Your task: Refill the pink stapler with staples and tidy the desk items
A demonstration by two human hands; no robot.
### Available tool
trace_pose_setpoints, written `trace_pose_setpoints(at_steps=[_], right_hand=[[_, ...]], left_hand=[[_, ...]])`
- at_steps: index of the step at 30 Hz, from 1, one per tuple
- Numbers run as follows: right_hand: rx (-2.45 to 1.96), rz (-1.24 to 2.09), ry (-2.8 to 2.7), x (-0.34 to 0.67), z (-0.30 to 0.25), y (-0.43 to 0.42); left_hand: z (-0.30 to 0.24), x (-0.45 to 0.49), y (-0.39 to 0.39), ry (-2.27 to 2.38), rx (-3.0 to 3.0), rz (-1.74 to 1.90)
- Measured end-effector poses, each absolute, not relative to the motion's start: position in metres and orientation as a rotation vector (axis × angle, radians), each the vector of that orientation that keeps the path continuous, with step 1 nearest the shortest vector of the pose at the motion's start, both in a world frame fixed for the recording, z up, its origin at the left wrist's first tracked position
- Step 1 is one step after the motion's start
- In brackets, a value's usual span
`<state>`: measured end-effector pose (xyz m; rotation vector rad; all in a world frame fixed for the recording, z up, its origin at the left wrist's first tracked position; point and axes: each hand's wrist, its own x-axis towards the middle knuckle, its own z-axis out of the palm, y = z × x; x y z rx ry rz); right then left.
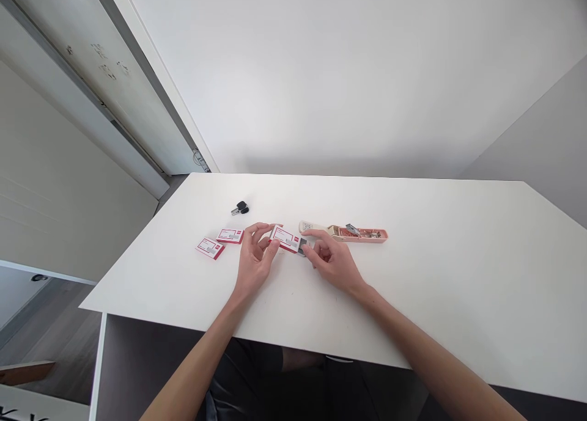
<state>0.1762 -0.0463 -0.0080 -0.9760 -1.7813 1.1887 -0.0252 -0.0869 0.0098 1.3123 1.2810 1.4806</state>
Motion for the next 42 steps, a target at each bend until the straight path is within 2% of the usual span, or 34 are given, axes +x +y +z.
trace_pose_setpoints(at_steps=[4,28,42], right_hand=[[-1.005,1.043,-1.814,0.175,-0.009,-0.047],[-1.082,0.813,-1.912,0.177,-0.023,-0.035],[-1.132,0.834,-1.853,0.176,-0.023,-0.034]], left_hand=[[0.009,-0.025,-0.086,1.283,1.324,1.481],[0.003,-0.025,-0.084,1.202,1.431,1.431],[0.004,-0.022,-0.085,1.333,1.524,1.459]])
